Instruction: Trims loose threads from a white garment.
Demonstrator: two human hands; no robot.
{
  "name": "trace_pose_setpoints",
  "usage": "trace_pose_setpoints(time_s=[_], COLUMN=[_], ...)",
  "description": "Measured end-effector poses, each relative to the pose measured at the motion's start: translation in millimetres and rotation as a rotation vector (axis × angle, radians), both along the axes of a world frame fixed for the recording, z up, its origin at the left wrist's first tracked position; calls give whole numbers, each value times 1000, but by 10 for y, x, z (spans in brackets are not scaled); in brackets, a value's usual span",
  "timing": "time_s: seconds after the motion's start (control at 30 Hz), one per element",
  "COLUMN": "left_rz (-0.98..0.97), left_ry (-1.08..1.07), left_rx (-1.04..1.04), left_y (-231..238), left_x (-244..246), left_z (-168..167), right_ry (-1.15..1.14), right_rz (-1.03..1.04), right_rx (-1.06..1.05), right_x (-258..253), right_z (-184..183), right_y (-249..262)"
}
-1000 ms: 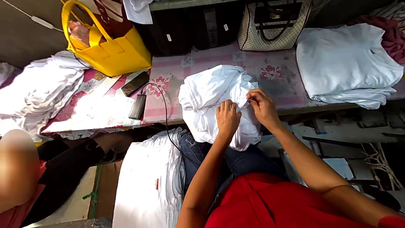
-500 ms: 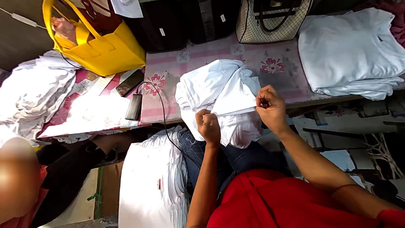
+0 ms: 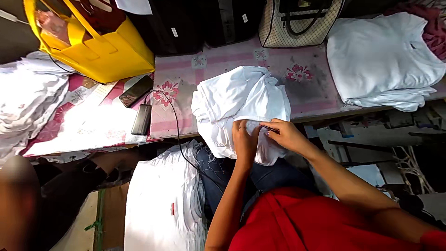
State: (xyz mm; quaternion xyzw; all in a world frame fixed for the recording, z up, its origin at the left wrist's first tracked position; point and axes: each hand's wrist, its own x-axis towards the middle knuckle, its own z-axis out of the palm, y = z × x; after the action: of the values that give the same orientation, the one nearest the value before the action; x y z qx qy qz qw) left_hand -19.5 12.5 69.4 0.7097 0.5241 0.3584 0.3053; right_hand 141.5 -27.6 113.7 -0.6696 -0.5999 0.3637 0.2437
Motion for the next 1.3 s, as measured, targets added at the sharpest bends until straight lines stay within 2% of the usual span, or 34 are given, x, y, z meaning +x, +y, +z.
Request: trace_pose_setpoints(time_s=[0.1,0.17,0.27,0.4,0.47,0.53,0.6,0.7,0.8,0.9,0.97,1.03,1.13,1.3], left_rz=[-128,-243,-402,-531,-400,-237,-214,-332,-446,-459,-334,-163,-50,11], left_ry=[-87,-139,-105,211,164,28,13,-29,77,238,158,74,63,-6], left_rx=[252,275,88,-319,-211,-4,36,128,29,-244,-185,-72,-52,121], left_y=[167,109,-159,-330,-346,-244,-70,52,-123,-266,-299,-243,-123,-152], left_x=[6,-177,-600,-867,-685,-375,-149,-149,-474,-647,-548,-338,-105,-79], left_z=[-455,-563,-591,-117,121,144,-40,-453,-515,-159,16,47,-159,-437], right_ry=[-44,0,119,448,529,548,529,544,656,780,812,796,774,804], right_rz=[-70,-112,-192,-226,-208,-199,-201,-225,-228,-156,-83,-7,22,-52], right_rx=[14,3,-49,-155,-186,-198,-197,-205,-248,-320,-361,-387,-419,-481], right_x=[-2,53,174,211,131,28,-26,47,242,331,252,93,-86,-58], right_z=[-108,-113,-83,136,179,140,79,33,74,144,153,129,81,-49], right_y=[130,113,-12,-105,-85,-27,12,-11,-128,-204,-187,-113,-21,14])
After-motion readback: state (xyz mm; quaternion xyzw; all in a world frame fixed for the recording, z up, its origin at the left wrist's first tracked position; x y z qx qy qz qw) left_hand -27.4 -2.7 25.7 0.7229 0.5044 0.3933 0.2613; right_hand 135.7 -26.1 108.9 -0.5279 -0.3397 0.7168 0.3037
